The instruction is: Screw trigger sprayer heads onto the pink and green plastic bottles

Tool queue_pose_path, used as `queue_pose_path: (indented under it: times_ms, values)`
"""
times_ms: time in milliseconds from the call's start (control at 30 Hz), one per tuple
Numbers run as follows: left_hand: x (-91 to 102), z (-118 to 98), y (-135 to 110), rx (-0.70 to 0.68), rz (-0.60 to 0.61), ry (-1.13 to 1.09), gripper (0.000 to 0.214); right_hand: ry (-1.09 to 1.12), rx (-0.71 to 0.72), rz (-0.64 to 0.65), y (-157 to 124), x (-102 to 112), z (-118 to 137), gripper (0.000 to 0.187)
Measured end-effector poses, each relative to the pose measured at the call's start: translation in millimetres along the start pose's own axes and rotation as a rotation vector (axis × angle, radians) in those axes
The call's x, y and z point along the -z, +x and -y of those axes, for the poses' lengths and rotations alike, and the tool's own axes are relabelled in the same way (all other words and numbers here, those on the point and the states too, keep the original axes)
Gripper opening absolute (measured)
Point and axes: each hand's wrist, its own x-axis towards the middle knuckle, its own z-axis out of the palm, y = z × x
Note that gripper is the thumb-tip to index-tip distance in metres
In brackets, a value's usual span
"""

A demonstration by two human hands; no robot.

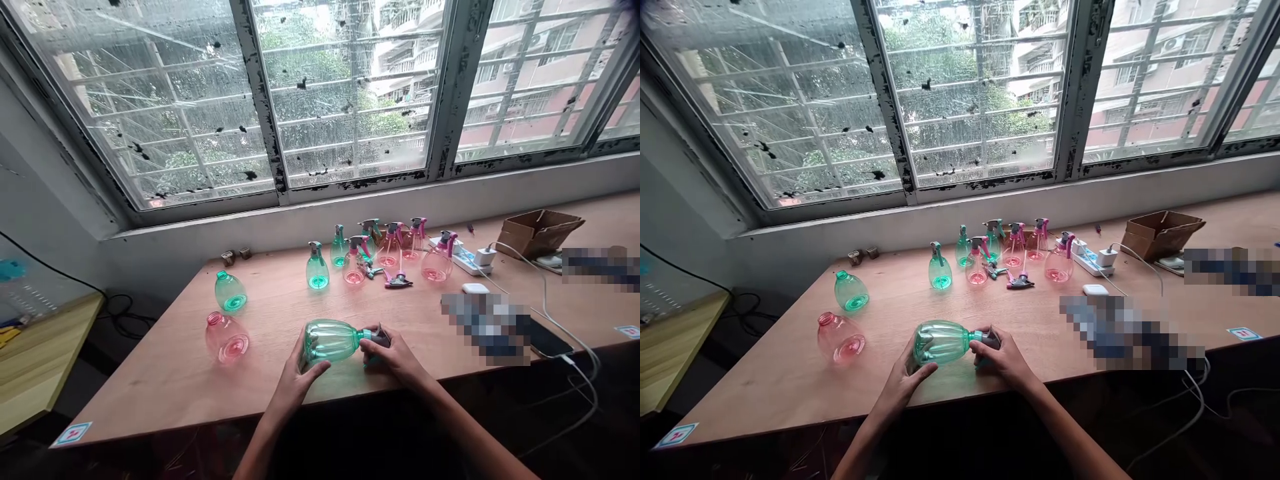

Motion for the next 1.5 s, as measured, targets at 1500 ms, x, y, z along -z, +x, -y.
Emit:
queue_pose_path:
  times_ms: [1500]
  values:
    - [-4.1,5,-1,-0.020,-0.003,-0.002,0.071,-0.075,-0.018,0.027,-3,5,0,0.033]
